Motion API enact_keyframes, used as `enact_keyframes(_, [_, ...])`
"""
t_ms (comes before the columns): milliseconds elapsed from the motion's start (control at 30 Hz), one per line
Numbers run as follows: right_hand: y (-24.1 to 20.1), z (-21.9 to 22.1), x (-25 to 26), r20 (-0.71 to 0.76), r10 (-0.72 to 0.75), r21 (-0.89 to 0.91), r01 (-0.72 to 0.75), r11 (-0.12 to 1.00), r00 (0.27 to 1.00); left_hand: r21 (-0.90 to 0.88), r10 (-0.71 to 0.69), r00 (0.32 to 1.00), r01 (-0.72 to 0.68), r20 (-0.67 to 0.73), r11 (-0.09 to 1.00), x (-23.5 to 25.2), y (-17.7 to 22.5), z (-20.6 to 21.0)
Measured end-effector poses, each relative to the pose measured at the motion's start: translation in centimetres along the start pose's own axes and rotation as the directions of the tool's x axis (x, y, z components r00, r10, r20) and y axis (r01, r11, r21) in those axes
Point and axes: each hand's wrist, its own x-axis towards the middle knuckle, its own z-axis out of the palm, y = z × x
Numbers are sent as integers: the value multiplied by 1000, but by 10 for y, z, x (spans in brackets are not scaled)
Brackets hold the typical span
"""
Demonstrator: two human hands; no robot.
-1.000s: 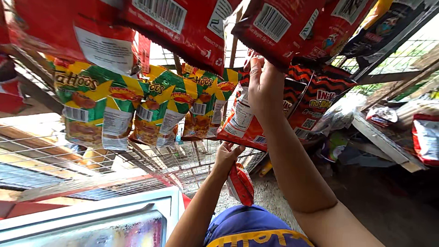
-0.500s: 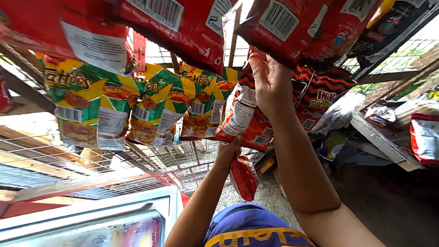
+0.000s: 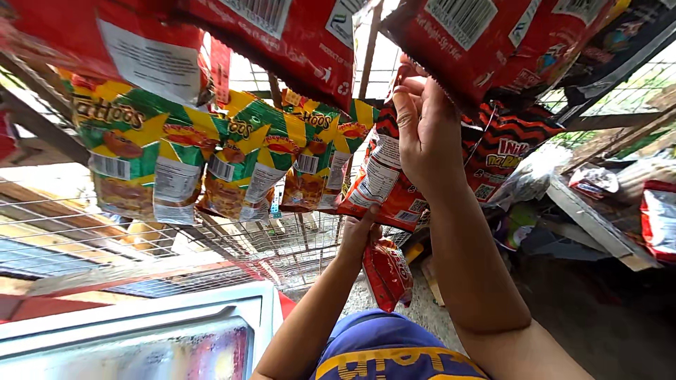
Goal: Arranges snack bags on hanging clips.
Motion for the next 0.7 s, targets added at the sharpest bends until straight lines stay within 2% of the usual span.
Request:
enact_keyframes(100, [1, -5, -4, 78, 25, 147, -36, 989, 997, 34, 21, 1000, -21, 2, 999, 2, -2, -3])
enact_keyframes(167, [5, 2, -8, -8, -18, 214, 19, 977, 1000, 62, 37, 999, -37, -1, 997, 3, -2, -5])
enact_keyframes(267, [7, 14, -11, -137, -49, 216, 78, 973, 989, 118, 52, 999, -50, -14, 992, 3, -1, -5])
enact_keyframes(400, [7, 25, -6, -226, -50, 296, 117, 948, 973, 128, 64, 998, -63, -3, 990, 5, -2, -6])
enact_keyframes(467, [7, 29, -4, -209, -43, 325, 111, 939, 977, 120, 64, 998, -61, -20, 991, 3, 0, -7])
enact_keyframes(567, [3, 28, -3, -151, -14, 275, 56, 960, 988, 144, 73, 997, -68, -28, 987, 2, 0, -10])
enact_keyframes(700, [-7, 23, 0, -181, 2, 307, 54, 950, 983, 105, 81, 997, -82, 11, 991, 5, -5, -11])
